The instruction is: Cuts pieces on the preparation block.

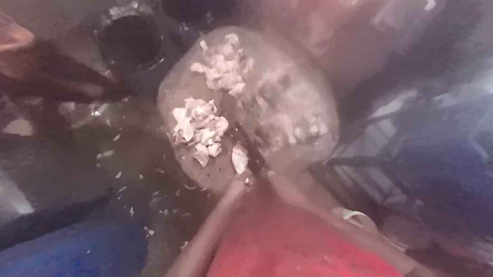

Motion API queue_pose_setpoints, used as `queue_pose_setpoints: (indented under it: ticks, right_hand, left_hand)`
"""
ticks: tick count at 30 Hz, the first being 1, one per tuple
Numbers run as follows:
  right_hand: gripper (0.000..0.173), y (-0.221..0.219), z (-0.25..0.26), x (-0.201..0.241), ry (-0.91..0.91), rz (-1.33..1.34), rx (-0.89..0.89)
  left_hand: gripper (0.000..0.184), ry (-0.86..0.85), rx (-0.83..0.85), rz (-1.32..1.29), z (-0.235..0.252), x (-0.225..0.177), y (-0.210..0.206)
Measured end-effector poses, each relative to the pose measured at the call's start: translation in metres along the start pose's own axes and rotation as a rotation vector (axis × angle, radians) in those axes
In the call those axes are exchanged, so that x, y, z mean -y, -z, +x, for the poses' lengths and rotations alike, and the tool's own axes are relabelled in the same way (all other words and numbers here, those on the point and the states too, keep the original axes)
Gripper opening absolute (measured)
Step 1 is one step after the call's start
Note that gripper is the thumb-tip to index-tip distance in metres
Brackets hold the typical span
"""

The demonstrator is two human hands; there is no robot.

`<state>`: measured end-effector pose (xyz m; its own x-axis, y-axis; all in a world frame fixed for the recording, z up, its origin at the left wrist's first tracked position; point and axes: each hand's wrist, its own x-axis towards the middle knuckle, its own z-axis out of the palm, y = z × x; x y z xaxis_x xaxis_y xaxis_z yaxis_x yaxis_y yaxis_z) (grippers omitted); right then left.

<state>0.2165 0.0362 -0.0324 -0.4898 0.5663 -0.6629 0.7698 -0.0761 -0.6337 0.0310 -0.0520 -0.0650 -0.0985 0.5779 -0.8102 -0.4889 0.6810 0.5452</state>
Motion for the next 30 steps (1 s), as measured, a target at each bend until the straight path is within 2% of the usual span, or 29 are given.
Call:
queue_pose_setpoints:
  ticks: [2,5,6,8,10,12,15,17,18,20,22,24,26,28,30]
  right_hand:
    - [0.062,0.014,-0.013,0.01,-0.017,0.022,0.023]
    - [0.052,0.035,-0.043,0.019,0.109,0.023,-0.059]
    - [0.051,0.036,-0.048,0.012,0.163,0.032,-0.092]
    - [0.064,0.033,-0.048,-0.016,0.252,0.058,-0.164]
    - [0.063,0.033,-0.048,-0.037,0.215,0.051,-0.16]
    - [0.059,0.035,-0.046,-0.041,0.177,0.011,-0.146]
    - [0.054,0.041,-0.055,-0.011,0.145,0.002,-0.123]
    - [0.063,0.045,-0.07,0.023,0.293,0.135,-0.131]
    - [0.071,0.047,-0.08,0.043,0.399,0.226,-0.127]
    - [0.073,0.048,-0.096,0.076,0.643,0.337,-0.131]
    - [0.075,0.047,-0.101,0.086,0.775,0.268,-0.14]
    - [0.074,0.042,-0.094,0.068,0.656,0.06,-0.107]
    - [0.058,0.033,-0.065,0.035,0.308,-0.188,0.053]
    - [0.062,0.022,-0.033,0.006,0.029,-0.315,0.186]
    - [0.067,0.019,-0.029,0.003,-0.027,-0.405,0.209]
  left_hand:
    - [0.037,-0.013,-0.015,0.044,-0.013,0.007,0.018]
    - [0.03,-0.098,0.016,0.145,-0.036,0.013,0.042]
    - [0.028,-0.12,0.019,0.18,-0.044,0.015,0.05]
    - [0.027,-0.144,0.034,0.22,-0.061,0.013,0.061]
    - [0.026,-0.152,0.119,0.169,-0.069,0.006,0.059]
    - [0.034,-0.143,0.204,0.124,-0.06,0.003,0.052]
    - [0.043,-0.097,0.062,0.441,-0.027,0.004,0.038]
    - [0.043,-0.106,-0.037,0.598,-0.013,0.01,0.033]
    - [0.044,-0.129,-0.052,0.617,-0.01,0.012,0.033]
    - [0.046,-0.183,-0.038,0.619,-0.005,0.017,0.037]
    - [0.048,-0.119,-0.027,0.598,-0.007,0.013,0.035]
    - [0.045,-0.115,-0.04,0.613,-0.009,0.011,0.032]
    - [0.038,-0.144,-0.049,0.682,-0.018,0.006,0.034]
    - [0.043,-0.133,-0.055,0.733,-0.017,0.007,0.037]
    - [0.05,-0.145,-0.02,0.803,-0.034,0.001,0.049]
